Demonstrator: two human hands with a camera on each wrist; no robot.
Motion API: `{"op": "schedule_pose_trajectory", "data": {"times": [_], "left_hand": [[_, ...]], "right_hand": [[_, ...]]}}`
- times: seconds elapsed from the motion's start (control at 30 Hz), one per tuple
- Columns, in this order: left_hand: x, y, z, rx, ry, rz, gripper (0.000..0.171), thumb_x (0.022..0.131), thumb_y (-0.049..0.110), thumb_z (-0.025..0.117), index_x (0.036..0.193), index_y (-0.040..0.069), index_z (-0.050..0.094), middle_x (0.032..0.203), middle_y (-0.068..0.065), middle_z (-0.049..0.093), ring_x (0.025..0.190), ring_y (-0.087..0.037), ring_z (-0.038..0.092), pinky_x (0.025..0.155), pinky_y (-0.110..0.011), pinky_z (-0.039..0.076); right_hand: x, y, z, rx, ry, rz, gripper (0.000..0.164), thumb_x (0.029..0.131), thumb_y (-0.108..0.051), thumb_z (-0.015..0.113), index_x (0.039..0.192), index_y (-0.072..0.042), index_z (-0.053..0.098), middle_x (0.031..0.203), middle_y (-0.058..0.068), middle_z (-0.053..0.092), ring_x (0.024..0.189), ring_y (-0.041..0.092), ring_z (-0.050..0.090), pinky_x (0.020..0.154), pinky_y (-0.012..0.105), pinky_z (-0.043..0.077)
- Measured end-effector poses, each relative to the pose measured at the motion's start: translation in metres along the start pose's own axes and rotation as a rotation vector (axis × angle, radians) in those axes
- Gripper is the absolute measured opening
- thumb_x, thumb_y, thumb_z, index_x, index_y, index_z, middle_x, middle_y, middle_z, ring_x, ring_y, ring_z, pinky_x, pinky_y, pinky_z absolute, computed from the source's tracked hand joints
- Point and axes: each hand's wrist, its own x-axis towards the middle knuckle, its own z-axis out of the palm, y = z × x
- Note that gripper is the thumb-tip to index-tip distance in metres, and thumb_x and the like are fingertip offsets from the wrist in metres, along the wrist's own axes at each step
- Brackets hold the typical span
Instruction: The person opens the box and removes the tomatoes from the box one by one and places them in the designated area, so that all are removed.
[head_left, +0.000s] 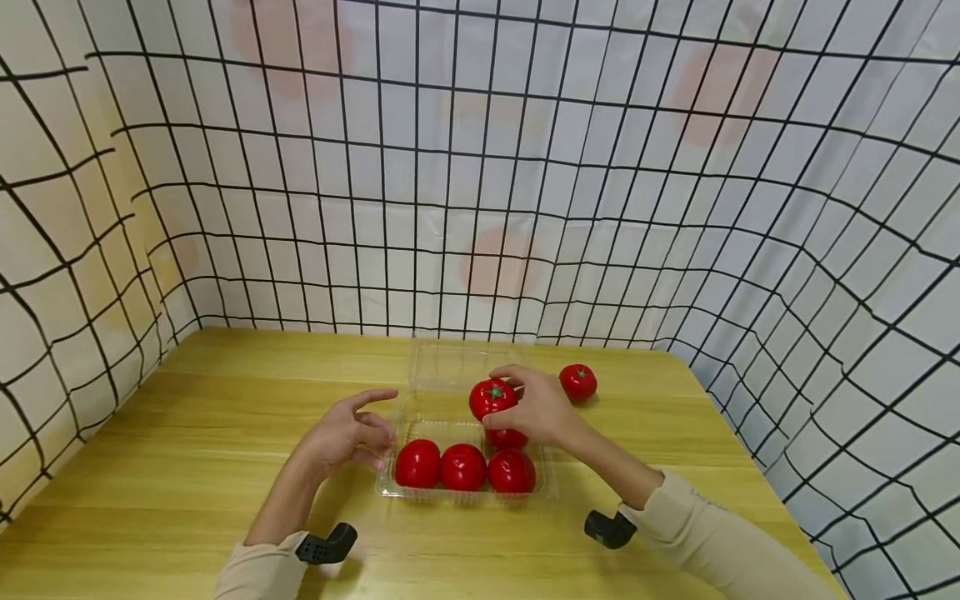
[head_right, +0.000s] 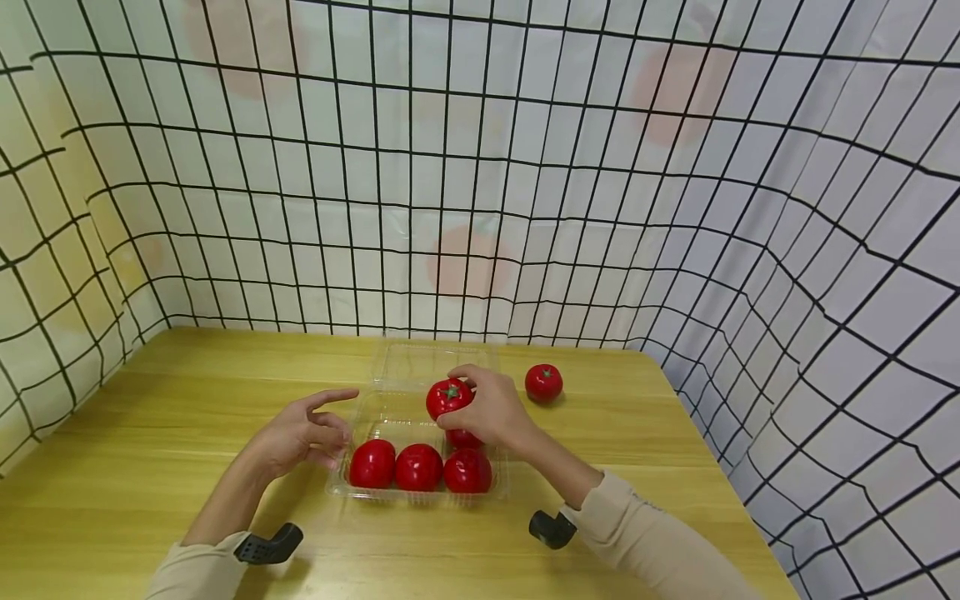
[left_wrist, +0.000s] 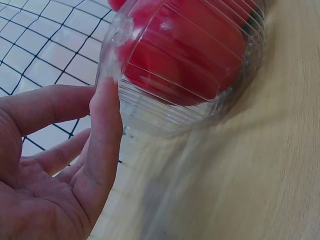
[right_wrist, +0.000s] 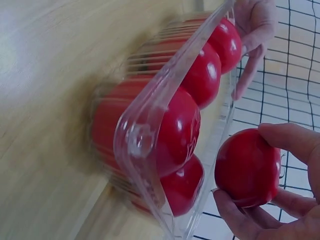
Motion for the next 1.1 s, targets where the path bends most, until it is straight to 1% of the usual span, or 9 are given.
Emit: {"op": "schedule_pose_trajectory", "data": {"times": [0.13, 0.23, 0.33, 0.57, 0.77, 0.9, 1.1], "left_hand": [[0.0, 0.001, 0.001, 0.014, 0.025, -0.005, 0.076, 0.088, -0.007, 0.064, 0.157, 0.002, 0.031, 0.107, -0.018, 0.063, 0.079, -0.019, 0.068, 0.06, -0.032, 0.063], [0.0, 0.001, 0.002, 0.019, 0.048, -0.008, 0.075, 0.088, -0.006, 0.064, 0.156, 0.002, 0.033, 0.122, -0.025, 0.055, 0.084, -0.021, 0.068, 0.06, -0.033, 0.063], [0.001, 0.0, 0.003, 0.025, 0.062, -0.007, 0.075, 0.087, -0.007, 0.064, 0.155, 0.002, 0.035, 0.13, -0.03, 0.05, 0.086, -0.023, 0.067, 0.059, -0.033, 0.063], [0.002, 0.0, 0.003, 0.039, 0.085, 0.003, 0.073, 0.086, -0.007, 0.064, 0.154, 0.001, 0.038, 0.13, -0.03, 0.051, 0.085, -0.025, 0.068, 0.058, -0.033, 0.063], [0.003, -0.001, 0.005, 0.034, 0.094, 0.005, 0.073, 0.086, -0.007, 0.065, 0.154, 0.001, 0.038, 0.128, -0.03, 0.051, 0.084, -0.025, 0.068, 0.057, -0.032, 0.062], [0.004, -0.002, 0.005, 0.034, 0.093, 0.012, 0.074, 0.086, -0.008, 0.065, 0.154, 0.001, 0.038, 0.127, -0.029, 0.051, 0.085, -0.026, 0.068, 0.057, -0.032, 0.062], [0.004, -0.003, 0.005, 0.041, 0.092, 0.014, 0.074, 0.086, -0.008, 0.063, 0.155, 0.002, 0.037, 0.125, -0.028, 0.051, 0.084, -0.024, 0.067, 0.057, -0.031, 0.062]], "right_hand": [[-0.001, 0.003, -0.004, -0.017, -0.001, -0.001, 0.063, 0.074, -0.023, 0.09, 0.132, -0.014, 0.065, 0.121, 0.007, 0.07, 0.113, 0.029, 0.064, 0.083, 0.041, 0.063], [-0.002, 0.006, -0.006, -0.013, -0.005, 0.005, 0.063, 0.075, -0.022, 0.089, 0.132, -0.012, 0.065, 0.122, 0.009, 0.069, 0.113, 0.03, 0.064, 0.082, 0.04, 0.063], [-0.003, 0.008, -0.008, -0.008, -0.01, 0.02, 0.064, 0.075, -0.023, 0.089, 0.133, -0.013, 0.064, 0.122, 0.01, 0.069, 0.114, 0.03, 0.064, 0.083, 0.04, 0.063], [-0.002, 0.016, -0.016, -0.017, 0.002, 0.049, 0.065, 0.077, -0.026, 0.087, 0.135, -0.013, 0.062, 0.123, 0.011, 0.069, 0.115, 0.031, 0.064, 0.086, 0.043, 0.061], [0.001, 0.03, -0.028, -0.018, 0.05, 0.026, 0.063, 0.079, -0.026, 0.085, 0.136, -0.01, 0.062, 0.125, 0.013, 0.068, 0.115, 0.033, 0.063, 0.083, 0.04, 0.062], [0.0, 0.037, -0.036, -0.021, 0.08, 0.012, 0.062, 0.08, -0.028, 0.084, 0.135, -0.008, 0.062, 0.125, 0.018, 0.067, 0.113, 0.035, 0.064, 0.082, 0.04, 0.061], [-0.006, 0.051, -0.051, -0.034, 0.123, 0.034, 0.064, 0.082, -0.031, 0.082, 0.137, -0.006, 0.06, 0.127, 0.021, 0.066, 0.114, 0.036, 0.064, 0.085, 0.042, 0.06]]}}
